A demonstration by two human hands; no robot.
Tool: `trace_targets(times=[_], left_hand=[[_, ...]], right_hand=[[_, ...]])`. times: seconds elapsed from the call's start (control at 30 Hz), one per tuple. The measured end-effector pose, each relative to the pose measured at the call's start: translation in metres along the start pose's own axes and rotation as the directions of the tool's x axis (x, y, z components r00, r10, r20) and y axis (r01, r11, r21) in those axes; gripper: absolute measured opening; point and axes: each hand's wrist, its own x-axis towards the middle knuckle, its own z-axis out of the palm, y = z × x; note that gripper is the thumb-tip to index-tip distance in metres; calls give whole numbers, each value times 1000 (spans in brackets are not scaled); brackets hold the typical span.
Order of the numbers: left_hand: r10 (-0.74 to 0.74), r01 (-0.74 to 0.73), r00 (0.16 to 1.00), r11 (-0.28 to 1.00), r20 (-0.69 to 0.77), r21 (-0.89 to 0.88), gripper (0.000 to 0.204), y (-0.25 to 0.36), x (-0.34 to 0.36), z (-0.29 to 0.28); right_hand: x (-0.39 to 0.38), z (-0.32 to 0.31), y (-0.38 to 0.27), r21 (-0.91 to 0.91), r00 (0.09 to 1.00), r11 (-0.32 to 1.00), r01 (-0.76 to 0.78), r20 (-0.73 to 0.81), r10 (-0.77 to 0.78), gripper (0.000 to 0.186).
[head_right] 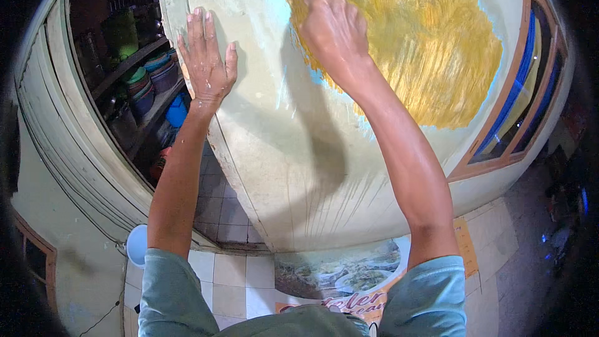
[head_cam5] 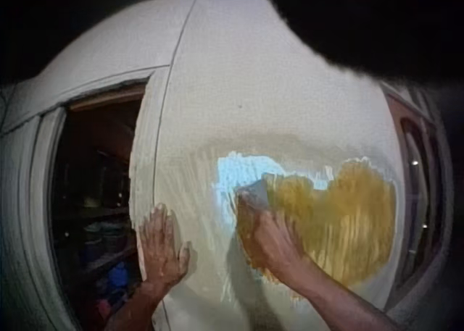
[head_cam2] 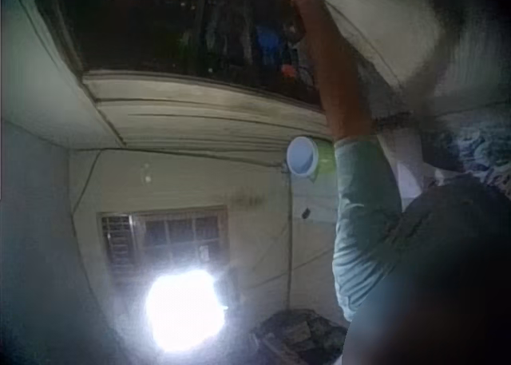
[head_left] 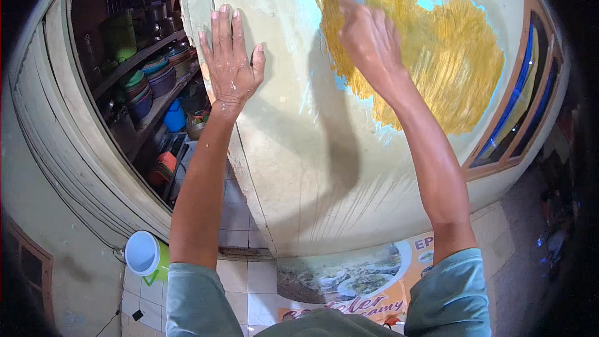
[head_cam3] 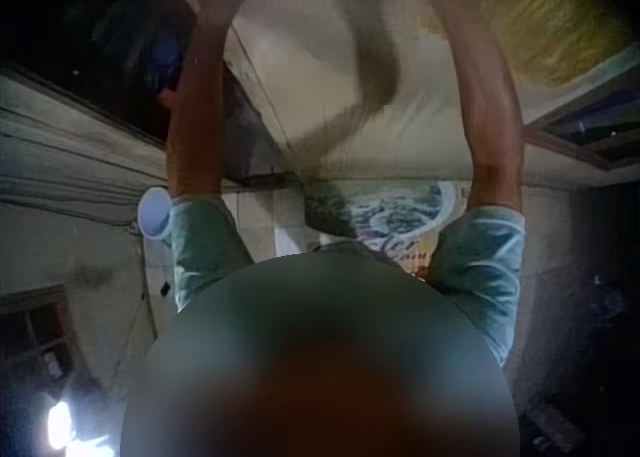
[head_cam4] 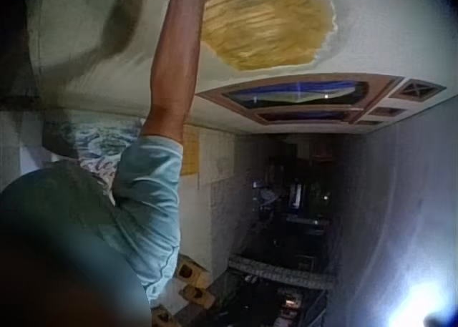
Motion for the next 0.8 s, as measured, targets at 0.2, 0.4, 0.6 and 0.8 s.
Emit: trace_targets(times=[0.2,0.4,0.6,0.8], left_hand=[[-8,8,1000,1000,-2,-8,77,4,4,1],[0,0,1000,1000,8,-7,76,-2,-1,0],[-14,14,1000,1000,8,-1,76,4,2,1],[-10,10,1000,1000,11,-9,77,-1,2,1]], right_hand=[[38,-12,-16,20,981,994,105,-166,-100,60],[-6,-10,-17,-12,997,999,-44,63,45,54],[24,-12,-18,36,997,998,45,-68,-42,61],[10,-9,-19,9,983,995,104,-152,-101,54]])
